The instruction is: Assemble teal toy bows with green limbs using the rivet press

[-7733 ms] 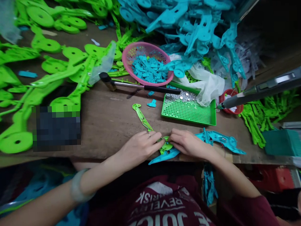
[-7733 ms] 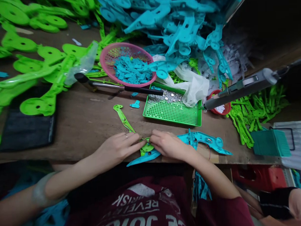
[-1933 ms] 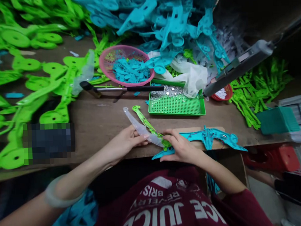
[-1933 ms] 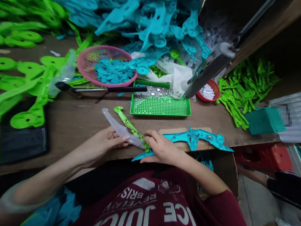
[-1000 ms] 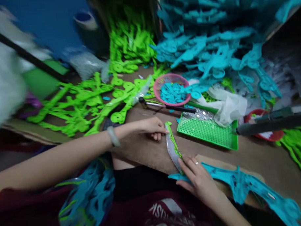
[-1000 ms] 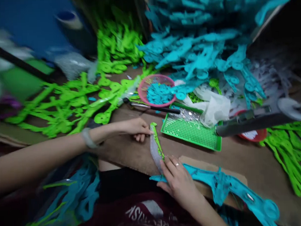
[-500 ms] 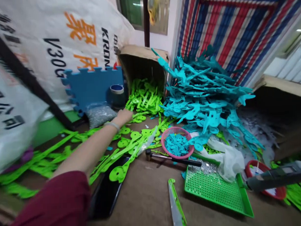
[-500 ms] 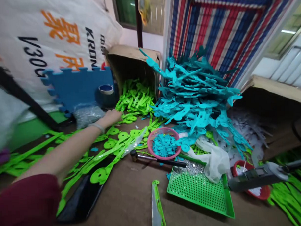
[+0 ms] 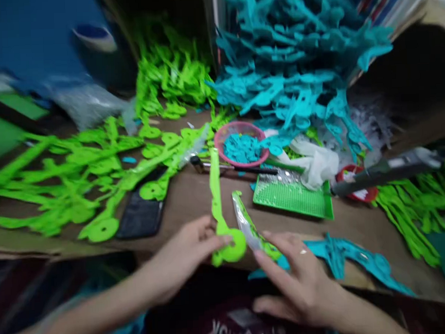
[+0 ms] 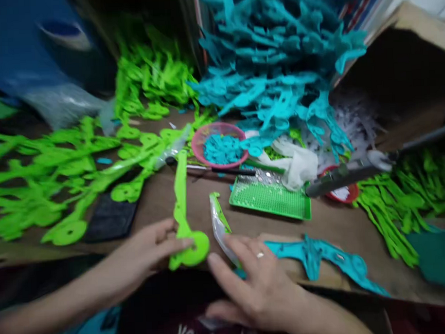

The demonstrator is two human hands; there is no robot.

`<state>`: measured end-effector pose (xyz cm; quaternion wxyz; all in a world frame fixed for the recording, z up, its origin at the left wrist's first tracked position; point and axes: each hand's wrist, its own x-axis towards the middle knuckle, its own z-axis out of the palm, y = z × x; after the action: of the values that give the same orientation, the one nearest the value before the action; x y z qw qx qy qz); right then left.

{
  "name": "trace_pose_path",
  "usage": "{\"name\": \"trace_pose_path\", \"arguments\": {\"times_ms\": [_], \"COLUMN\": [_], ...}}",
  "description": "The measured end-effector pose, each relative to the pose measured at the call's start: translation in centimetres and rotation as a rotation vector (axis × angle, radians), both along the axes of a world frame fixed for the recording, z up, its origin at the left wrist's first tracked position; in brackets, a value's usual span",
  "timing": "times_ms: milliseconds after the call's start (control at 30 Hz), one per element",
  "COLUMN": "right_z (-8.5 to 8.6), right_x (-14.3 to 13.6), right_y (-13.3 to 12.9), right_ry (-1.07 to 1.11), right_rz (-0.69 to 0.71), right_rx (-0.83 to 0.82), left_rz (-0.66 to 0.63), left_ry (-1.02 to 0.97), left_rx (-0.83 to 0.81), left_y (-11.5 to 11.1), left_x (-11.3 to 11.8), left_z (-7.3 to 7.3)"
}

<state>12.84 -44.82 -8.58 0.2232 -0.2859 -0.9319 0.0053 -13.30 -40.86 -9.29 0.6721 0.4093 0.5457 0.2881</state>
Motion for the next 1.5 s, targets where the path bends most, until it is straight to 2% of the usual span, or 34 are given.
{"name": "trace_pose_path", "arguments": {"times_ms": [33, 100, 200, 300, 367, 433, 500, 600, 700, 967, 1100, 1300, 1400, 1500], "right_z": [0.8, 1.1, 0.5, 0.5, 0.5, 0.0, -1.0, -2.5, -2.9, -2.4, -2.4, -2.5, -2.3, -2.2], "right_x": [-0.5, -1.1, 0.1, 2.7, 3.8, 4.0, 3.5, 2.5, 2.6, 3.3, 3.2, 3.0, 3.0, 3.5], "right_y": [0.0, -0.3, -0.8, -0.1, 0.6, 1.0, 1.1, 1.0, 1.1, 1.5, 1.4, 1.2, 1.0, 0.9], "right_ry": [-0.022, -0.055, -0.063, 0.037, 0.098, 0.079, 0.011, -0.082, -0.096, -0.142, -0.213, -0.327, -0.424, -0.500], "right_rz": [0.044, 0.075, 0.012, -0.091, -0.147, -0.127, -0.060, -0.011, -0.018, -0.029, -0.011, 0.033, 0.058, 0.094], "right_rx": [0.014, 0.008, -0.073, -0.137, -0.181, -0.257, -0.333, -0.398, -0.445, -0.464, -0.394, -0.316, -0.271, -0.243], "left_rz": [-0.027, 0.016, 0.042, -0.018, 0.041, 0.120, 0.106, -0.090, -0.225, -0.223, -0.196, -0.241, -0.282, -0.328], "left_ry": [-0.099, -0.209, -0.249, -0.094, 0.135, 0.331, 0.410, 0.350, 0.286, 0.128, 0.156, 0.298, 0.437, 0.739], "left_rx": [-0.055, -0.092, 0.001, 0.274, 0.507, 0.615, 0.540, 0.353, 0.311, 0.384, 0.409, 0.547, 0.655, 0.829], "left_y": [-2.3, -5.3, -6.4, -5.9, -5.6, -5.6, -5.8, -6.6, -7.2, -7.6, -8.0, -8.1, -8.6, -9.6], "left_x": [2.3, 6.0, 8.7, 8.1, 6.5, 5.1, 4.4, 4.8, 5.9, 7.3, 7.5, 7.5, 8.0, 9.1], "left_z": [-0.8, -1.8, -2.5, -2.6, -2.9, -3.8, -5.1, -6.8, -7.6, -9.5, -10.1, -10.8, -10.1, -9.0]}}
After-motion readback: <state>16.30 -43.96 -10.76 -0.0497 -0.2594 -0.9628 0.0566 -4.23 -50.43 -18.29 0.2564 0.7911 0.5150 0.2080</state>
